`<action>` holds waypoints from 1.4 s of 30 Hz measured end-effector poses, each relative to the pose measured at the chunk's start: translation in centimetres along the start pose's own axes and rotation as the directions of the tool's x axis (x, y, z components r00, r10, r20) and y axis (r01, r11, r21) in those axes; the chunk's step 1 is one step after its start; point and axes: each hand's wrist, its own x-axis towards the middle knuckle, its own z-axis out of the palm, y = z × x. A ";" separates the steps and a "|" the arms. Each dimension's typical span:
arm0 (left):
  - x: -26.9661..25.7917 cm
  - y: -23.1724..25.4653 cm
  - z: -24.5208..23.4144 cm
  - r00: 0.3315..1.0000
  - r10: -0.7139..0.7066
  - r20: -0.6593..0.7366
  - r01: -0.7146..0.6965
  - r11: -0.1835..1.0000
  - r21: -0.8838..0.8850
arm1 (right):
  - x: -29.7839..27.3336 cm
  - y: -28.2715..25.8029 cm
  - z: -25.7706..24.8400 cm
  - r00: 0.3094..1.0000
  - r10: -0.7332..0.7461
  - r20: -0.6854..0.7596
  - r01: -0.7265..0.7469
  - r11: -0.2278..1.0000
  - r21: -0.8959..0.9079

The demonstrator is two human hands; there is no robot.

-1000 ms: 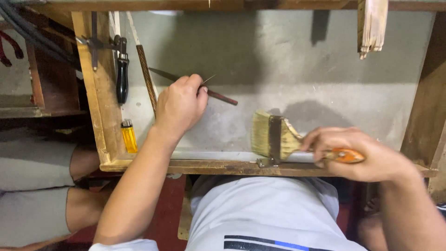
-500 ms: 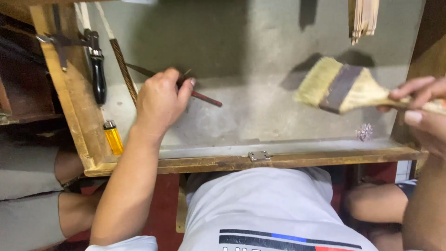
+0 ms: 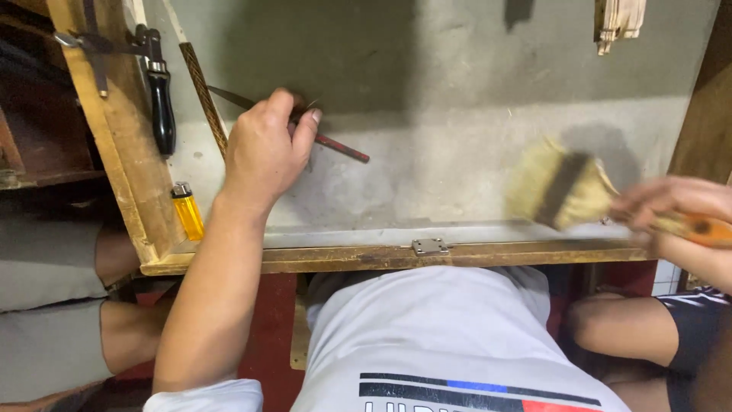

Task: The person bends metal wire into circular shapes and then uses a brush to sweep metal shavings and debris from the workbench.

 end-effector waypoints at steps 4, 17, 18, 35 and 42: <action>0.2 0.2 -0.1 0.998 -0.048 0.034 0.047 0.998 0.029 | -2.8 8.1 -1.2 0.998 -0.065 -0.012 0.064 0.995 -0.079; 0.3 -0.4 0.5 0.999 -0.019 -0.029 0.020 0.999 0.043 | 3.7 0.8 -0.1 0.925 -0.282 0.254 0.218 0.943 0.252; 0.4 -0.4 0.6 0.999 -0.010 -0.034 0.012 0.999 0.045 | 2.2 3.3 -0.6 0.964 -0.194 0.182 0.150 0.962 0.229; 0.6 0.0 0.2 0.999 -0.007 -0.032 0.009 0.999 0.047 | 0.0 -3.5 1.8 0.906 0.025 -0.423 0.018 0.995 0.096; 0.5 0.2 0.4 0.997 -0.081 0.017 0.080 0.996 0.049 | 3.4 10.1 -0.8 0.809 -0.053 -0.585 0.198 0.962 0.187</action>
